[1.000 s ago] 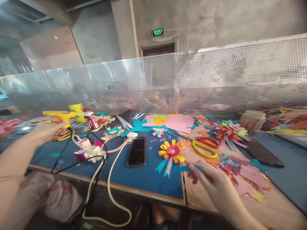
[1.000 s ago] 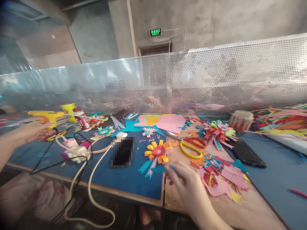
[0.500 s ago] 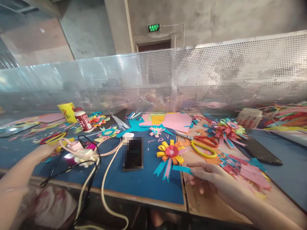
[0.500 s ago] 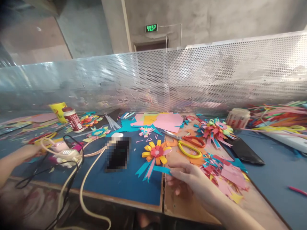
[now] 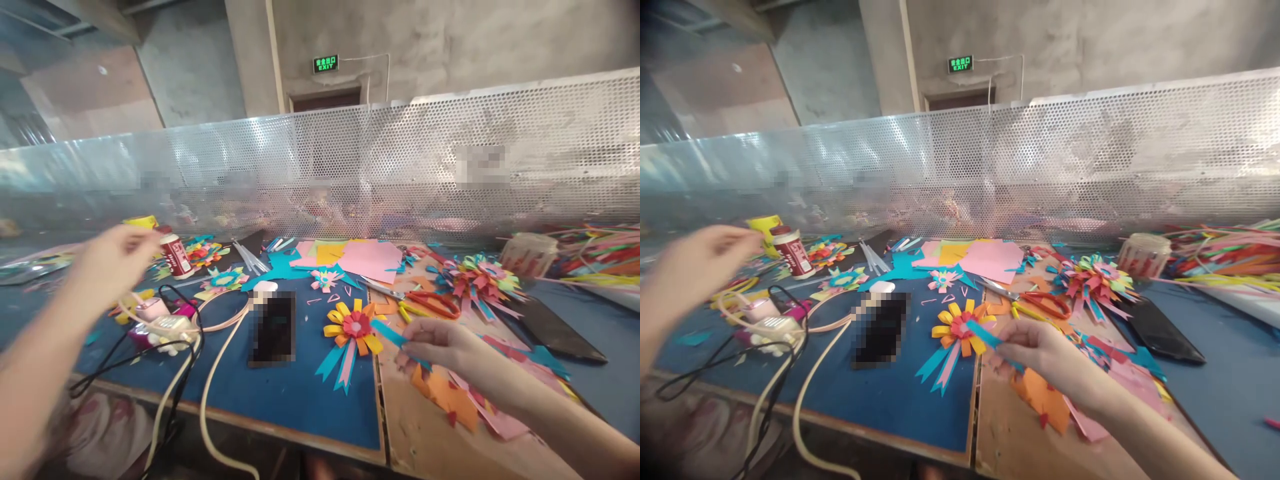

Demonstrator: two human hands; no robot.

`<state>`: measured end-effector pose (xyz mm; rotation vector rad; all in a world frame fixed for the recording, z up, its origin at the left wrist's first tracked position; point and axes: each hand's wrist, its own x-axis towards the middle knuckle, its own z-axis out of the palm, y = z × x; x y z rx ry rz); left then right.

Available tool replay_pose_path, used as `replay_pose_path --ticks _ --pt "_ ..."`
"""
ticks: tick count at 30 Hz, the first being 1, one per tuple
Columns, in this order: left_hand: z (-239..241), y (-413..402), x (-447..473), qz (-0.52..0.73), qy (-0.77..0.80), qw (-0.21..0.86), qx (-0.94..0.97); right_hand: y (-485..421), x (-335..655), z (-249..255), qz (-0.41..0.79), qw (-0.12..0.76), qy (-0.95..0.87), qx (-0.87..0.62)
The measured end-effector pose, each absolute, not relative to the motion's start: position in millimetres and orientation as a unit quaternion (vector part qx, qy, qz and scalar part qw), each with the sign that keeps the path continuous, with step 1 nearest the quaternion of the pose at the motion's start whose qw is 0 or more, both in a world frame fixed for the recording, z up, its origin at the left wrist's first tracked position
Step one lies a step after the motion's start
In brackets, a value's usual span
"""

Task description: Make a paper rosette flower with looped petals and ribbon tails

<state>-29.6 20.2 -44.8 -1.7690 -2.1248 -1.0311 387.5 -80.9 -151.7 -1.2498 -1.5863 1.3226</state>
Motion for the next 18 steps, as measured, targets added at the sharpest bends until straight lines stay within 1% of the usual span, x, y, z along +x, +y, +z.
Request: replay_pose_path --ticks 1,2,4,5,7,10,13,18 --pt "-52 22 -3 -0.347 -0.657 0.044 -0.668 -77 389 -147 0.509 0.351 -0.624 -0.478" --pt "-63 25 25 -0.315 -0.592 -0.024 -0.742 -72 391 -144 0.516 0.336 -0.637 -0.464" --pt "-92 30 80 -0.231 -0.497 -0.131 -0.826 -64 396 -137 0.558 0.286 -0.658 -0.416" --pt "-107 33 105 -0.207 -0.461 -0.165 -0.847 -60 399 -136 0.584 0.265 -0.661 -0.39" --pt "-135 42 144 -0.159 -0.411 -0.179 -0.88 -52 404 -135 0.617 0.258 -0.653 -0.356" --pt "-158 56 177 -0.107 -0.401 -0.201 -0.887 -41 408 -142 0.598 0.305 -0.649 -0.358" --pt "-164 67 185 -0.083 -0.405 -0.216 -0.884 -35 407 -150 0.583 0.358 -0.623 -0.38" --pt "-168 77 179 -0.078 -0.419 -0.272 -0.863 -36 400 -163 0.59 0.411 -0.558 -0.415"
